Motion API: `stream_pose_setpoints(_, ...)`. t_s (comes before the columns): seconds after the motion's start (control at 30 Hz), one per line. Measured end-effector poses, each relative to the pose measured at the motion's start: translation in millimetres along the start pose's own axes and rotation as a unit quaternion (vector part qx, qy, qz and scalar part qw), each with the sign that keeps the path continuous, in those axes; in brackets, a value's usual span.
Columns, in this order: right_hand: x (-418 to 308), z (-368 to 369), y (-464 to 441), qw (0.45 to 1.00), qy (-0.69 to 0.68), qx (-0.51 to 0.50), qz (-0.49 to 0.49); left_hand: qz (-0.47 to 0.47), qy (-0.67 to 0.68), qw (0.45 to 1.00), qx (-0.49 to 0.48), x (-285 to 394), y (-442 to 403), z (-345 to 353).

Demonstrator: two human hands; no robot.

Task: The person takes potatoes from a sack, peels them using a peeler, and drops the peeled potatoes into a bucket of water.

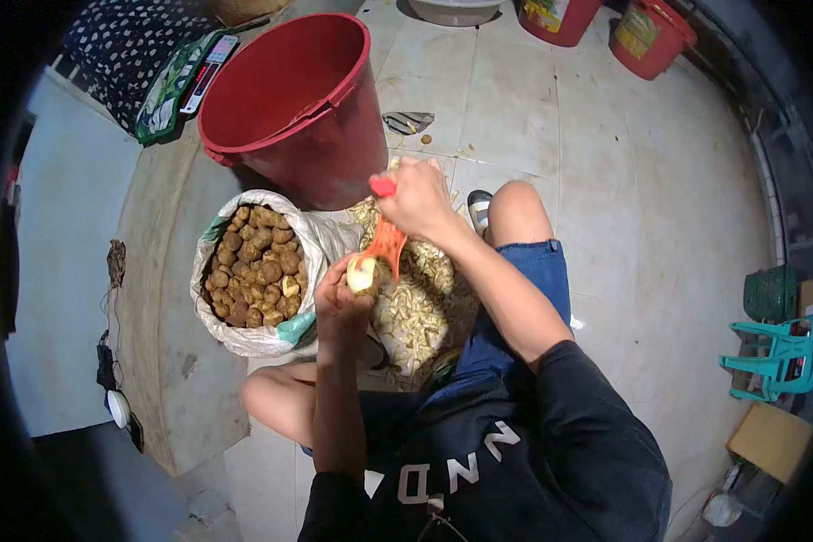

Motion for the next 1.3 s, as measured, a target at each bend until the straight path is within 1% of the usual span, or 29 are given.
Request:
stream_pose_setpoints(0.03, 11, 6, -3, 0.999, 0.040, 0.023, 0.004, -0.024, -0.005, 1.000, 0.010, -1, 3, -2)
stream_pose_setpoints(0.07, 27, 13, -10, 0.996, 0.065, 0.010, 0.055, -0.041, -0.010, 0.999, 0.019, -1, 2, -2)
stream_pose_setpoints(0.1, 21, 9, -11, 0.996, 0.065, 0.014, 0.053, -0.039, -0.009, 0.999, 0.016, 0, 0, 0)
stream_pose_setpoints(0.17, 15, 13, -3, 0.985, -0.102, -0.068, 0.124, -0.035, -0.004, 0.998, 0.048, 2, -1, 0)
stream_pose_setpoints(0.2, -3, 2, 0, 0.998, -0.053, -0.002, 0.021, -0.020, 0.046, 0.998, 0.023, 3, -3, 0)
stream_pose_setpoints(0.23, 4, 2, -5, 0.998, -0.053, -0.003, 0.021, -0.021, 0.046, 0.998, 0.023, 3, -5, -2)
stream_pose_setpoints(0.3, 16, -5, -11, 0.999, 0.000, 0.043, 0.000, -0.022, -0.141, 0.989, 0.024, 4, 0, -12)
stream_pose_setpoints(0.33, 28, -2, -12, 0.976, -0.080, -0.072, 0.192, -0.016, 0.037, 0.999, 0.028, 3, 0, -5)
stream_pose_setpoints(0.37, 24, -3, -10, 0.976, -0.079, -0.068, 0.189, -0.013, 0.038, 0.999, 0.024, 2, -3, -3)
stream_pose_setpoints(0.43, 6, 0, 2, 0.964, -0.206, -0.059, 0.160, -0.004, 0.057, 0.997, 0.056, 2, -3, -2)
stream_pose_setpoints(0.47, -8, -4, 7, 0.995, -0.090, -0.037, 0.035, -0.007, 0.039, 0.999, 0.037, 4, -5, -1)
stream_pose_setpoints(0.5, -6, -2, 6, 0.994, -0.090, -0.038, 0.038, -0.010, 0.038, 0.999, 0.038, 4, -5, 0)
stream_pose_setpoints(0.57, 1, 4, 1, 0.999, 0.052, 0.007, -0.006, -0.014, -0.045, 0.999, 0.016, 6, -1, 2)
stream_pose_setpoints(0.6, 9, 5, -8, 0.996, 0.083, 0.008, 0.040, -0.021, -0.015, 0.999, 0.029, 2, 0, -3)
stream_pose_setpoints(0.63, 11, 6, -10, 0.996, 0.083, 0.012, 0.037, -0.017, -0.015, 0.999, 0.026, 1, -1, -7)
stream_pose_setpoints(0.7, 20, 15, -3, 0.977, -0.139, -0.079, 0.141, -0.014, 0.016, 1.000, 0.012, -3, -1, -11)
stream_pose_setpoints(0.73, -2, 8, 3, 0.992, -0.099, -0.062, 0.055, -0.015, 0.016, 1.000, 0.015, -3, -1, -10)
stream_pose_setpoints(0.77, -5, 5, 1, 0.991, -0.100, -0.063, 0.056, 0.008, 0.008, 1.000, 0.002, -2, -3, -4)
stream_pose_setpoints(0.83, -11, -2, 4, 1.000, 0.019, 0.017, -0.008, 0.026, -0.003, 1.000, -0.010, -1, 1, -4)
stream_pose_setpoints(0.87, 17, 10, -9, 0.995, 0.095, 0.003, 0.031, -0.012, -0.014, 1.000, 0.015, -6, 1, -10)
stream_pose_setpoints(0.9, 14, 6, -11, 0.995, 0.096, 0.008, 0.029, -0.047, -0.024, 0.998, 0.037, -9, -2, -12)
stream_pose_setpoints(0.97, 22, 10, -7, 0.975, -0.105, -0.093, 0.171, -0.026, -0.029, 0.999, 0.020, -10, -5, -10)
stream_pose_setpoints(1.0, -1, 5, 2, 0.992, -0.124, -0.003, 0.019, -0.006, -0.035, 0.999, 0.009, -7, -4, -7)
stream_pose_setpoints(1.03, -2, 7, 1, 0.992, -0.124, -0.005, 0.018, 0.017, -0.041, 0.999, -0.003, -3, -5, -3)
stream_pose_setpoints(1.1, -6, 8, 5, 0.998, -0.023, 0.036, -0.037, -0.025, -0.080, 0.996, -0.015, -2, 2, -3)
stream_pose_setpoints(1.17, -6, 6, 0, 0.998, -0.053, 0.014, -0.017, -0.036, 0.087, 0.995, 0.042, -8, 1, -7)
stream_pose_setpoints(1.23, -6, 7, 1, 0.993, -0.106, -0.047, 0.038, -0.024, 0.089, 0.995, 0.038, -7, 0, -5)
stream_pose_setpoints(1.27, -14, 7, 8, 0.993, -0.099, -0.055, -0.014, -0.021, 0.037, 0.999, 0.026, -7, 0, -4)
stream_pose_setpoints(1.3, -8, 7, 3, 0.994, -0.098, -0.055, -0.014, -0.017, -0.014, 1.000, 0.012, -7, 0, -3)
Point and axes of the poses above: each hand's wrist, its own y-axis away from the middle knuckle, its own z-axis out of the palm, x = y × z, the point moved 4 cm from there along -y, towards the middle knuckle, and after that the axes turned 13 degrees about z, right-handed, at the moved point
